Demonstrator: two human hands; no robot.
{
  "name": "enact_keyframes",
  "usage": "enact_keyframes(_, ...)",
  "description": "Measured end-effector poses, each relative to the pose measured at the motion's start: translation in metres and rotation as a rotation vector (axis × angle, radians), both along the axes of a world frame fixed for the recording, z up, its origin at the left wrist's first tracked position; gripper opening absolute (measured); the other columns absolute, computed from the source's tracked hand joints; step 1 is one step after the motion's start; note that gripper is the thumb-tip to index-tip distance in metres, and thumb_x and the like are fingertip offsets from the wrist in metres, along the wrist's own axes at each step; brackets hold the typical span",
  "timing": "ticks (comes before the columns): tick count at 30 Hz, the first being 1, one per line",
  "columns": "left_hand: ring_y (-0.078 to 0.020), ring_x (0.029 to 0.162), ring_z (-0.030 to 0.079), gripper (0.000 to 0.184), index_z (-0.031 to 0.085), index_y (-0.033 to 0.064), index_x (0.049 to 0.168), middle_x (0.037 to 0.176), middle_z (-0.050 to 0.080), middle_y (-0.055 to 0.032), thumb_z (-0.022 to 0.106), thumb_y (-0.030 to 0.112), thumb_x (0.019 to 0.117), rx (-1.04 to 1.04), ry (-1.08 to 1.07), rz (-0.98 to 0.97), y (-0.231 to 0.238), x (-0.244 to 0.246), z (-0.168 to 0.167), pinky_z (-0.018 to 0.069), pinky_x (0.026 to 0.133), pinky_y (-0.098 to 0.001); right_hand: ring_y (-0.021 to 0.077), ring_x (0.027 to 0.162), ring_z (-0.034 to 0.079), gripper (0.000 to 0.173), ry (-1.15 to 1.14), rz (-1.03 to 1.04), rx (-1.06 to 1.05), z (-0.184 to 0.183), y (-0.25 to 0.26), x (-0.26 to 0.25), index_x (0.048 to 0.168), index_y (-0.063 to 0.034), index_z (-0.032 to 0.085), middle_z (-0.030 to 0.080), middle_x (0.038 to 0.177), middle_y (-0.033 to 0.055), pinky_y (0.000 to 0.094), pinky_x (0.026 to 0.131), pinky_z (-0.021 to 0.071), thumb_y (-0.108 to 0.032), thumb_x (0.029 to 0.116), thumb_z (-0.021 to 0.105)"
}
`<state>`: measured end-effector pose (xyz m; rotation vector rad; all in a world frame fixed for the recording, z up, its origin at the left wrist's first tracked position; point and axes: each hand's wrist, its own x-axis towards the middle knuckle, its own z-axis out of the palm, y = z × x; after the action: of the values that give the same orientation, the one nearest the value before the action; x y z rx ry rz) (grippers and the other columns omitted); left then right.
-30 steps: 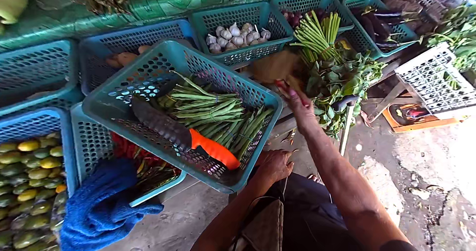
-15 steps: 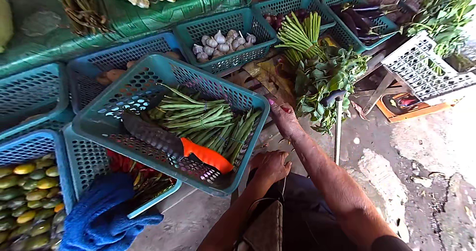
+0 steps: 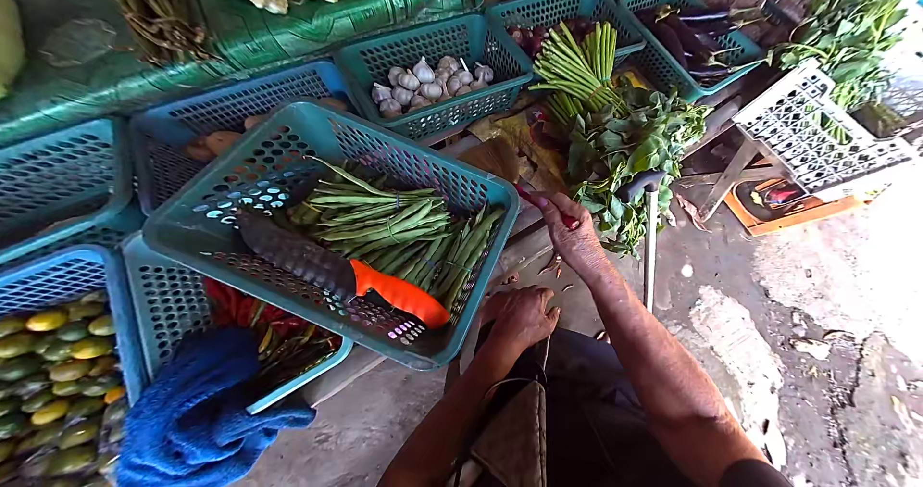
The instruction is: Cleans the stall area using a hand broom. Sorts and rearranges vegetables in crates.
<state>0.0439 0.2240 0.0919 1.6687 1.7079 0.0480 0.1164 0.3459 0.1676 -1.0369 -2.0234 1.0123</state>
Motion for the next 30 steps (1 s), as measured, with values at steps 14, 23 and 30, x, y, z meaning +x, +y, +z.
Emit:
enact_keyframes(14, -0.0278, 0.125, 0.062, 0.047, 0.064, 0.0146, 0.136, 0.134, 0.066, -0.0092, 0.050, 0.044, 0.1038, 0.021, 0.017, 0.018, -0.003, 0.001, 0.000, 0.0482, 0.105, -0.0528, 0.0104, 0.081, 0.074, 0.031, 0.612, 0.028, 0.408, 0.106, -0.046, 0.051, 0.115, -0.0154, 0.067, 0.075, 0.092, -0.0045, 0.0329, 0.075, 0.0646, -0.032, 0.1114, 0.041)
enact_keyframes(23, -0.0273, 0.124, 0.063, 0.048, 0.064, 0.0186, 0.137, 0.136, 0.066, -0.0065, 0.048, 0.048, 0.1035, 0.011, 0.088, 0.008, -0.006, 0.004, -0.002, 0.0486, 0.103, -0.0550, 0.0193, 0.064, 0.064, 0.035, -0.324, -0.062, 0.091, 0.097, -0.059, 0.053, 0.107, -0.0098, 0.071, 0.065, 0.074, 0.0057, 0.0424, 0.061, 0.0541, -0.035, 0.1089, 0.048)
enact_keyframes(30, -0.0297, 0.125, 0.063, 0.047, 0.066, 0.0201, 0.136, 0.134, 0.068, -0.0077, 0.053, 0.049, 0.1017, 0.076, 0.121, 0.047, -0.007, 0.010, -0.007, 0.0491, 0.103, -0.0589, 0.0158, 0.092, 0.071, 0.021, 0.327, -0.074, 0.242, 0.074, -0.051, 0.039, 0.114, 0.0058, 0.069, 0.073, 0.105, 0.0140, 0.0343, 0.084, 0.0608, -0.008, 0.1029, 0.058)
